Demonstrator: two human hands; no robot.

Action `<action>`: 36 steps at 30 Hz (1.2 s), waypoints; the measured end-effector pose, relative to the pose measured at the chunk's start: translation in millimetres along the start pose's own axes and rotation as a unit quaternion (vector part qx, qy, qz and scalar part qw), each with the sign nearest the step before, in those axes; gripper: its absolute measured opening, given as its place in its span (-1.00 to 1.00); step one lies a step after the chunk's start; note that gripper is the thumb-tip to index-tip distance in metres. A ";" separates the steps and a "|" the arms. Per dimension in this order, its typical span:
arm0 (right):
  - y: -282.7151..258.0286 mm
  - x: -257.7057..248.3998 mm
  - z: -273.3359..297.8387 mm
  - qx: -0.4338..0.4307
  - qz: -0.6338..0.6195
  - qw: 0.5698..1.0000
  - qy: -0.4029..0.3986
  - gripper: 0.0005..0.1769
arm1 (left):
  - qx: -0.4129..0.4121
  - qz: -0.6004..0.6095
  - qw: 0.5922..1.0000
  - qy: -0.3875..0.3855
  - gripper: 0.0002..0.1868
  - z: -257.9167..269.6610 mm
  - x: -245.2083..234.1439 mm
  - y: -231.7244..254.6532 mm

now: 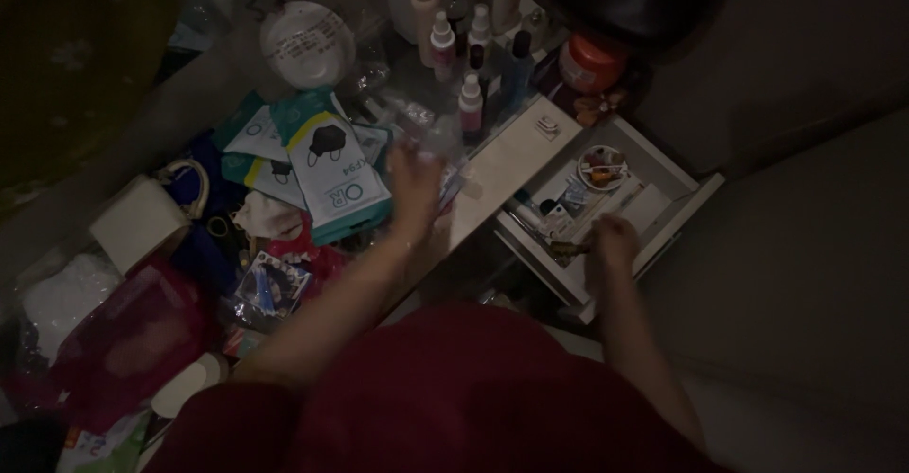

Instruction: Organizing various personal items, stationery, and face masks inside a vanity drawer.

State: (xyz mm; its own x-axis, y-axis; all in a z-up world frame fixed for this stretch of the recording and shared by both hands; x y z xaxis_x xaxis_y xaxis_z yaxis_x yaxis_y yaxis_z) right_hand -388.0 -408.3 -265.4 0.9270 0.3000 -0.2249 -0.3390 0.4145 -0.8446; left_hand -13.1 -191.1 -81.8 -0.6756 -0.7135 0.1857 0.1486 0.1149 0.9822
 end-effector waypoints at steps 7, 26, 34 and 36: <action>-43.0 49.3 40.2 -0.087 0.362 0.926 -0.058 -0.19 | -0.041 -0.093 0.943 -0.316 -0.81 79.8 34.7 -59.4; -72.9 50.8 55.3 -0.212 0.217 0.952 -0.039 -0.70 | -0.090 -0.094 0.904 -0.407 -0.69 93.0 28.7 -84.3; -194.5 162.9 167.8 -0.459 0.197 0.846 -0.189 -0.66 | -0.087 -0.139 0.896 -0.412 -0.71 92.6 29.2 -74.9; -183.2 158.3 158.5 -0.474 0.204 0.840 -0.168 -0.65 | -0.086 -0.142 0.895 -0.413 -0.72 93.0 29.0 -78.0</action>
State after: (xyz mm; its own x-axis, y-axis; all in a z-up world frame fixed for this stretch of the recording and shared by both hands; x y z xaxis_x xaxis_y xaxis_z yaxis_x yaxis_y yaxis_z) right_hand -204.5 -300.5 -69.2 0.6135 0.5419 -0.5744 -0.1905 -0.6043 -0.7736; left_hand -111.4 -156.5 -150.4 -0.9969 0.0661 -0.0436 -0.0531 -0.1486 0.9875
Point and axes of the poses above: each hand's wrist, its own z-axis away from the middle knuckle, its own x-axis out of the palm, y = z × x, the point moved 8 cm from there along -z, towards the middle knuckle, and after that the axes turned 9 degrees about -y, right-handed, at the moved point
